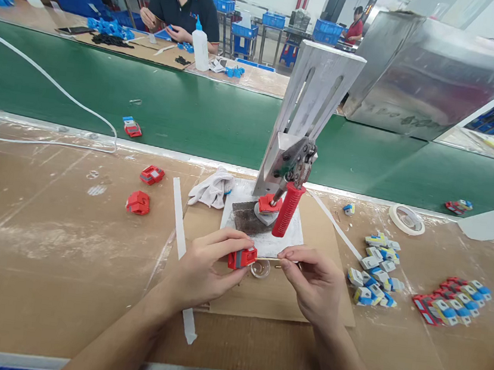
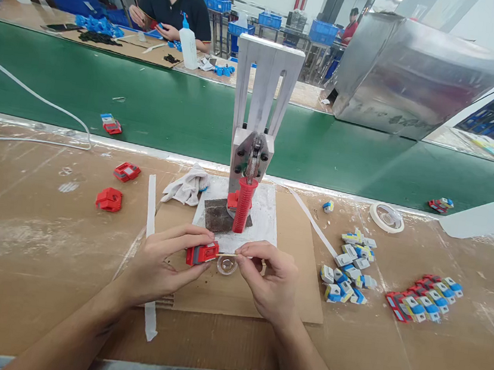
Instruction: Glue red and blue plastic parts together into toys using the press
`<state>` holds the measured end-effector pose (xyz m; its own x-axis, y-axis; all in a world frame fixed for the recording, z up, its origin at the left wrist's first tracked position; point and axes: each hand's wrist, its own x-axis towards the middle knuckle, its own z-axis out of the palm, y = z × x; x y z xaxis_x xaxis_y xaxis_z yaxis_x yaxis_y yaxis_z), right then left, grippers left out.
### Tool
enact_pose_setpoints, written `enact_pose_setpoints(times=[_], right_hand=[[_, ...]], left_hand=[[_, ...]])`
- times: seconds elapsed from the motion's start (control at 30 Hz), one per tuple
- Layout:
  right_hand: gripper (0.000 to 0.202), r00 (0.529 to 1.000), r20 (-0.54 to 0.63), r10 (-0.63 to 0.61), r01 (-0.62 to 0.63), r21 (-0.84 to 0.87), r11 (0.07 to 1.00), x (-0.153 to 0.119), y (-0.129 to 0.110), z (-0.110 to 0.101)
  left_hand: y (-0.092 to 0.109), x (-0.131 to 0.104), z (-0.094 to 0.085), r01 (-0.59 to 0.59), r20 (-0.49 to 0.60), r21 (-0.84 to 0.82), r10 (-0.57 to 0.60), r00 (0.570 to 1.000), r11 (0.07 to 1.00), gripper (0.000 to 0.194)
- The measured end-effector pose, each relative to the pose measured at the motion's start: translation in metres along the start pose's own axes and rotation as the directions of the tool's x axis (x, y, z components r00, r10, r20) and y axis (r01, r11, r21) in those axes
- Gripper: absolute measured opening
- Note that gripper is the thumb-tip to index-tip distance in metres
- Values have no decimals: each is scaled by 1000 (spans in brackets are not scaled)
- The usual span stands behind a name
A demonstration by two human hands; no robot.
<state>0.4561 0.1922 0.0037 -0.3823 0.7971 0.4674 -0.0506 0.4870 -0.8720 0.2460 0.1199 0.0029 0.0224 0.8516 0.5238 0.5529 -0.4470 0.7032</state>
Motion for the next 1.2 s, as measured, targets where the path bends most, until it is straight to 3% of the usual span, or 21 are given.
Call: enact_pose_setpoints(times=[0.4, 0.57, 0.6, 0.67, 0.73, 0.8, 0.97, 1.07, 1.13, 1.2], right_hand=[[7, 1000, -24, 5, -5, -12, 1000, 1, -1, 1], [13, 997, -75, 0, 7, 96, 995, 0, 1, -19], [12, 999, -40, -5, 8, 83, 997, 1, 1, -25], [9, 991, 137, -9, 11, -14, 1000, 4, 2, -33], [9, 935, 355, 12, 48, -158, 986, 7, 3, -34], [13, 868, 497, 25, 119, -256, 959, 9, 5, -30], [16, 772, 635, 20, 249, -331, 910, 11, 7, -14], [20, 736, 675, 51, 250, -341, 906, 13, 0, -22], [30, 774, 632, 45, 205, -317, 926, 14, -5, -42], [28, 917, 399, 5, 140, -331, 933, 13, -9, -72]], left_hand=[[-1, -1, -1, 1, 44, -11, 0, 999, 1000, 31], [1, 1, -5, 46, 4, -32, -46, 999, 998, 23], [1, 1, -6, 65, -12, -44, -66, 998, 997, 22], [-1, 0, -7, 104, -37, -80, -108, 993, 991, 23], [-3, -1, -8, 133, -53, -135, -142, 988, 982, 26], [-4, -3, -8, 152, -65, -191, -167, 984, 970, 28], [-5, -4, -9, 172, -75, -281, -200, 977, 944, 31], [-4, -3, -9, 174, -79, -308, -207, 975, 935, 32], [-5, -3, -10, 176, -73, -322, -210, 975, 930, 32], [-7, -4, -11, 185, -55, -325, -214, 975, 927, 31]])
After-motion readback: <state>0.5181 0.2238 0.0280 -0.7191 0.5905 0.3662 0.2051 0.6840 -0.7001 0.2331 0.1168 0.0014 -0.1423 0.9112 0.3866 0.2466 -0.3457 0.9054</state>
